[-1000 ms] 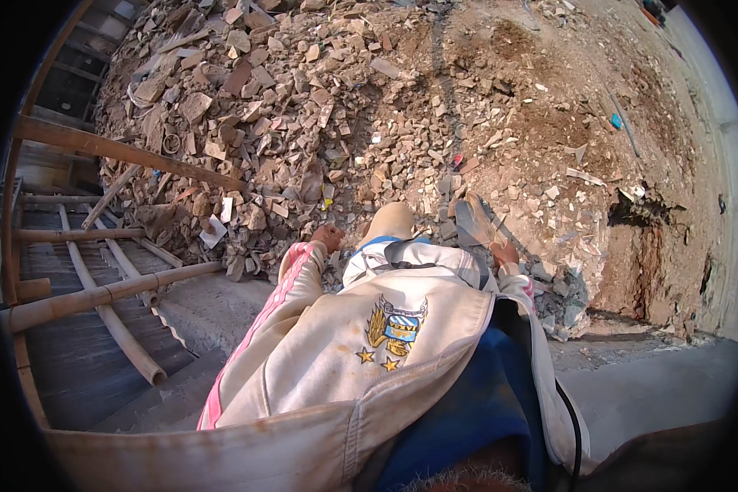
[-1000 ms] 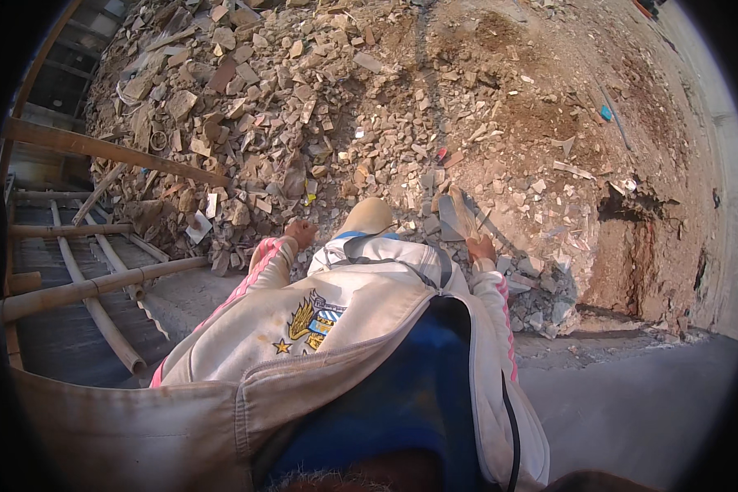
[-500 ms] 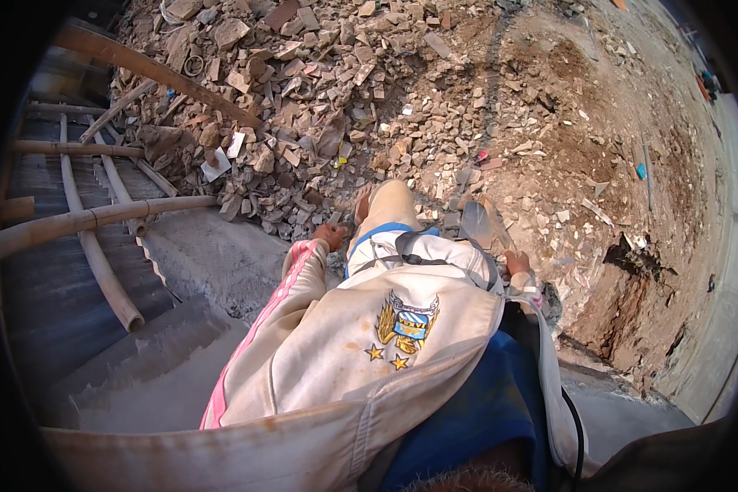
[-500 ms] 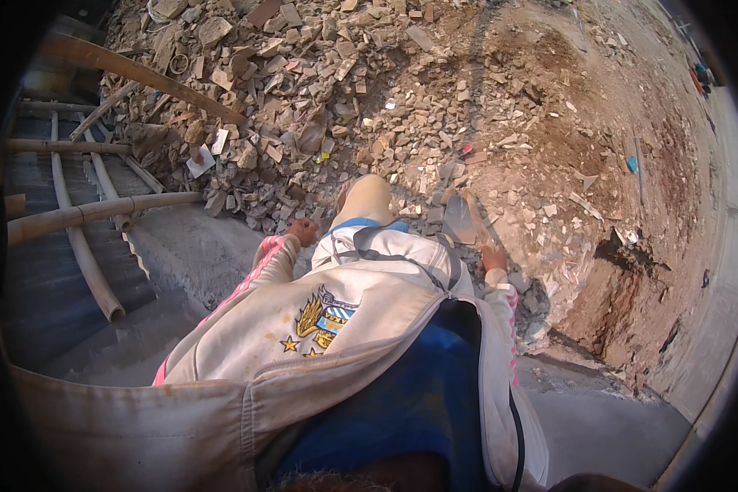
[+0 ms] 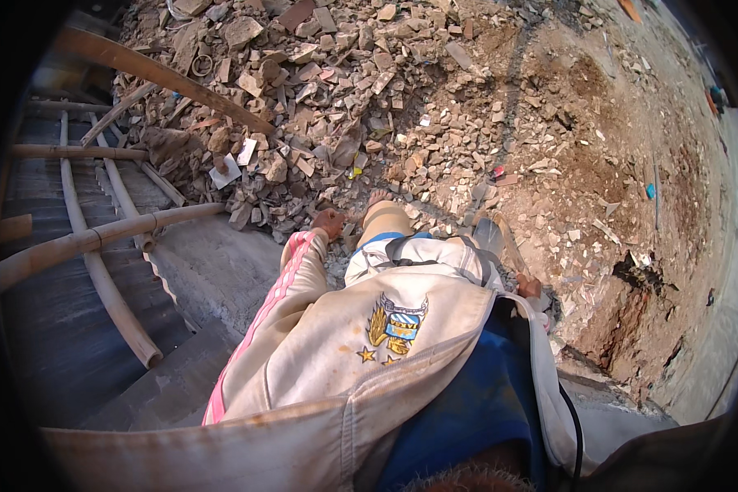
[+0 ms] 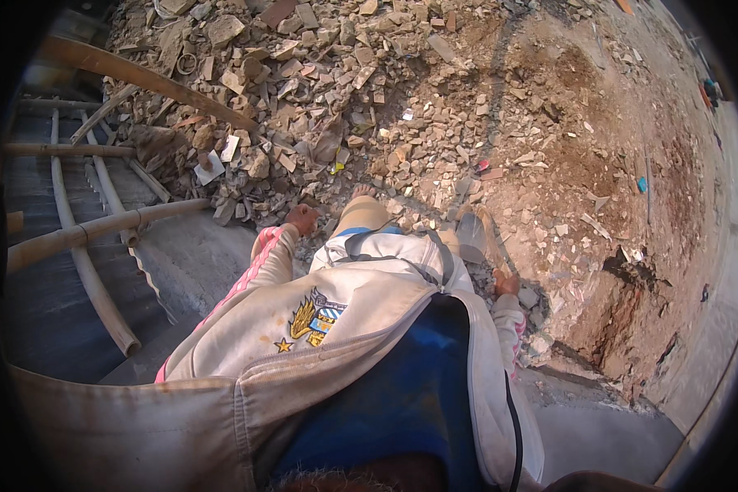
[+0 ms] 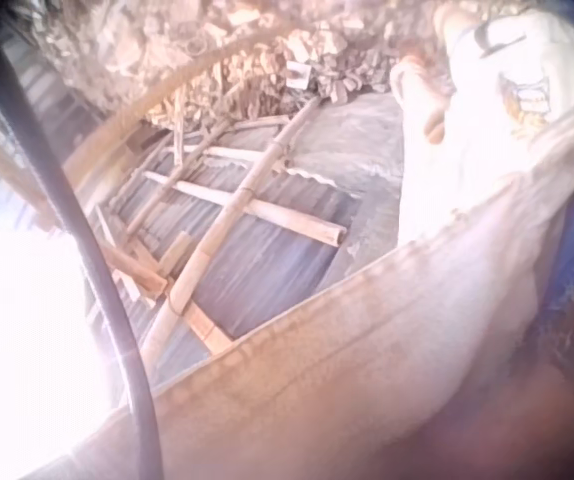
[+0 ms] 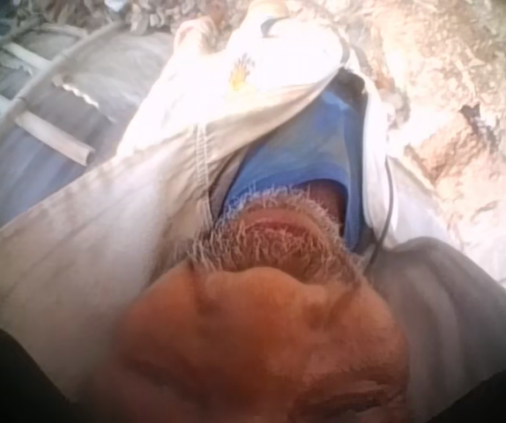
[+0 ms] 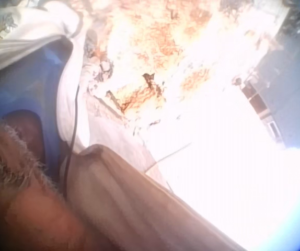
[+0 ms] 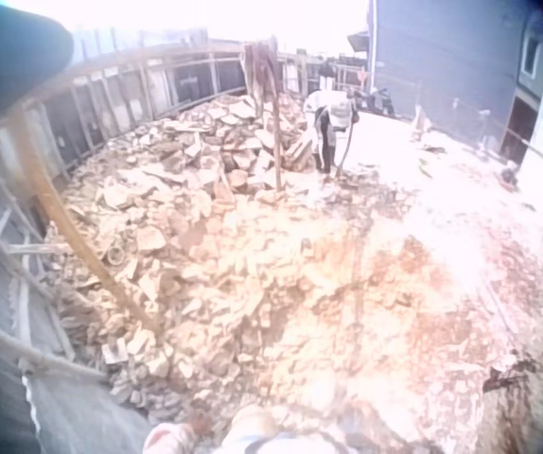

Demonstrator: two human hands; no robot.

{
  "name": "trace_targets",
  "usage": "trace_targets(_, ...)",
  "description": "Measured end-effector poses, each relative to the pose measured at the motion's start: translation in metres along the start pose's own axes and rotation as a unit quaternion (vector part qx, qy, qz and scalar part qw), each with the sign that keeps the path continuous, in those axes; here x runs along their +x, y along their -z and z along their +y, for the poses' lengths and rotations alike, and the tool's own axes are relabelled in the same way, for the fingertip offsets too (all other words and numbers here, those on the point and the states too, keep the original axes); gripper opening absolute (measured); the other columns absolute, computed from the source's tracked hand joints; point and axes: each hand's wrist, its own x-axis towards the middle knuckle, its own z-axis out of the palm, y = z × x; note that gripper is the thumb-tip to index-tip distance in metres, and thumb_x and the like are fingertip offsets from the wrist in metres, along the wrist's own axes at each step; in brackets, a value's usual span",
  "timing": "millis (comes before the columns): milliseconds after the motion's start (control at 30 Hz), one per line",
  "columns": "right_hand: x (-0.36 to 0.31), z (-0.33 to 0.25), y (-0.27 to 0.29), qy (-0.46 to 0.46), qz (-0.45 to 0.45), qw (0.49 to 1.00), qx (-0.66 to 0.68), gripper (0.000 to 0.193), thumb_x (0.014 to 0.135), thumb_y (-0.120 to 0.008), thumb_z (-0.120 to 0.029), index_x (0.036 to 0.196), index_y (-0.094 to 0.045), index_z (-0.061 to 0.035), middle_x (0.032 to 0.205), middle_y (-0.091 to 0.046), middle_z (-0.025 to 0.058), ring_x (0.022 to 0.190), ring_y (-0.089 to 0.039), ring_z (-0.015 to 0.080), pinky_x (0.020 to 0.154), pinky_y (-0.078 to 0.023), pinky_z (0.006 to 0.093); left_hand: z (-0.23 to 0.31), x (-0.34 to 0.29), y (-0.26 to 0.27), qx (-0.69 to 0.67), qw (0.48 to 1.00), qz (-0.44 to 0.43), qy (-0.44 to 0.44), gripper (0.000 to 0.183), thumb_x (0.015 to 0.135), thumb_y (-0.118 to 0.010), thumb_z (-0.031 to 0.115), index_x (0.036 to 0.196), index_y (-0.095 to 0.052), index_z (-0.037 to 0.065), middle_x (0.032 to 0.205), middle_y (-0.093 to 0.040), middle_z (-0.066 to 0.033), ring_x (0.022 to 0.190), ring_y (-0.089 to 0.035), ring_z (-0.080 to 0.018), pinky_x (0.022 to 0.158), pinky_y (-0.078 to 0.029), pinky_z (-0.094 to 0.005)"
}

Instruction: The person uses a hoe to dig into and move piles of construction debris, including broken bricks, dirt, and stones, on a building site.

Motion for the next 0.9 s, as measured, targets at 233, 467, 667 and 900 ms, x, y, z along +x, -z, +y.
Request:
trace_targets(233, 0.034, 0.0, -0.048, 0.022, 0.022, 0.999, -0.044, 0.049, 0.077, -0.071, -0.026, 0.117, -0.057, 0.0, 0.072, -0.061, 0.0131, 0.046, -0.056, 0.0236, 0.035, -0.043, 0.0352, -0.008, 0.067, 0.064, 0.06, 0.998, 0.005, -0.032, 0.037, 0.081, -0.064, 0.039, 0.09, -0.067, 0.004, 0.069, -0.067, -0.0115, 0.059, -0.065, -0.0196, 0.057, -0.05, -0.0346)
trace_targets(467, 0.029, 0.018, -0.045, -0.047, 0.029, 0.998, 0.011, 0.048, 0.077, -0.07, -0.022, 0.117, -0.054, -0.0006, 0.069, -0.057, 0.0112, 0.045, -0.053, 0.0211, 0.033, -0.04, 0.0346, 0.079, 0.112, 0.087, -0.054, 0.997, -0.037, -0.038, 0.036, 0.081, -0.062, 0.038, 0.089, -0.067, 0.003, 0.065, -0.065, -0.009, 0.06, -0.064, -0.0194, 0.058, -0.049, -0.0351)
trace_targets(667, -0.025, -0.051, -0.053, -0.077, 0.03, 0.994, 0.073, 0.024, 0.081, -0.066, -0.015, 0.094, -0.048, -0.0057, 0.055, -0.044, 0.0046, 0.036, -0.043, 0.0173, 0.028, -0.031, 0.0328, 0.129, 0.12, 0.118, 0.029, 0.995, -0.043, -0.081, 0.035, 0.081, -0.06, 0.038, 0.09, -0.066, 0.005, 0.068, -0.066, -0.0091, 0.062, -0.064, -0.0206, 0.064, -0.05, -0.0356)
trace_targets(900, -0.007, -0.05, -0.017, -0.081, -0.001, 0.996, -0.026, 0.025, 0.083, -0.063, -0.02, 0.101, -0.052, -0.0063, 0.052, -0.045, 0.0054, 0.035, -0.045, 0.0191, 0.028, -0.032, 0.0332, 0.091, 0.098, 0.119, 0.024, 0.999, 0.022, -0.04, 0.038, 0.081, -0.062, 0.04, 0.088, -0.066, 0.003, 0.068, -0.066, -0.0088, 0.062, -0.064, -0.0187, 0.066, -0.05, -0.034)
